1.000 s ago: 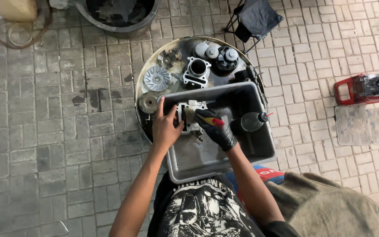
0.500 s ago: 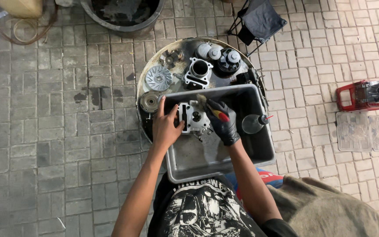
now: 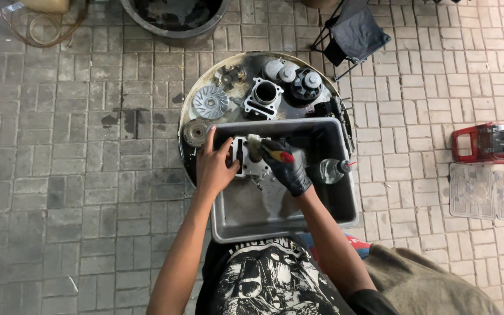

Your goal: The person scrubs a metallic engine component with a brush inside a metal tray. They pour liquid from a bottle onto the part and continue scrubbing various surfaces and crevices with the brush.

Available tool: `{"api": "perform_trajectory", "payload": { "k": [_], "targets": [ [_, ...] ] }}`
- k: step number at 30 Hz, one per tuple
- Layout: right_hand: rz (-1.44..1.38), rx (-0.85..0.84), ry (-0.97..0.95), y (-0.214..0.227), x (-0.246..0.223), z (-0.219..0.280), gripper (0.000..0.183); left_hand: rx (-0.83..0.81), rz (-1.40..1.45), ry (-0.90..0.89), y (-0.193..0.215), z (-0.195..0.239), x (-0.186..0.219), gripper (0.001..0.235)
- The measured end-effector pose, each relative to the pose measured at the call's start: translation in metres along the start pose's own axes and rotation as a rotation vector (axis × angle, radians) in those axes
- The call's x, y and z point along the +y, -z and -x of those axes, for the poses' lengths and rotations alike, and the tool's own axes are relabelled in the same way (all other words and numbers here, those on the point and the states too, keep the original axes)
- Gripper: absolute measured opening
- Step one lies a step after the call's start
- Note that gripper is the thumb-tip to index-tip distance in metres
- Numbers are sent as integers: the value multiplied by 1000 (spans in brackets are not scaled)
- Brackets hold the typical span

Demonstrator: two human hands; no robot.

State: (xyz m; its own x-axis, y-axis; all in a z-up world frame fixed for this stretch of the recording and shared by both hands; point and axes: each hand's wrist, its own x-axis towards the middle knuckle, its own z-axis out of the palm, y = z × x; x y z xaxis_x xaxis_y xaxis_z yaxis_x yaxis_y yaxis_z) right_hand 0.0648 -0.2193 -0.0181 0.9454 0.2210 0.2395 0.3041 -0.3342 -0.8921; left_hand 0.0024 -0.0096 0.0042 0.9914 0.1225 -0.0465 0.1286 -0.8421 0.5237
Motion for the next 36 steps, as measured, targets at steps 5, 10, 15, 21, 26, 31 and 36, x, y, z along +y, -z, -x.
{"api": "perform_trajectory", "payload": {
  "k": [5,10,15,21,26,31,36],
  "targets": [
    [4,9,29,10,-47,-3,24,7,4,3,12,4,9,68],
    [33,-76,50,28,-53,-16,20,42,-3,-17,3,1,5,73],
    [-267,-256,134,29,-18,-9,28,72,41,-8,0,2,4,66],
    [-62,-101,82,34,-56,-21,19,151,66,-33,3,4,11,61],
    [-188,-216,59,29,-14,-18,22,168,87,-25,-1,2,12,60],
    [-127,-186,107,36,-28,-24,22,127,64,20,-8,2,4,63],
    [-159,-265,183,1,42,-40,19,96,57,59,-11,0,4,63]
  ]
}}
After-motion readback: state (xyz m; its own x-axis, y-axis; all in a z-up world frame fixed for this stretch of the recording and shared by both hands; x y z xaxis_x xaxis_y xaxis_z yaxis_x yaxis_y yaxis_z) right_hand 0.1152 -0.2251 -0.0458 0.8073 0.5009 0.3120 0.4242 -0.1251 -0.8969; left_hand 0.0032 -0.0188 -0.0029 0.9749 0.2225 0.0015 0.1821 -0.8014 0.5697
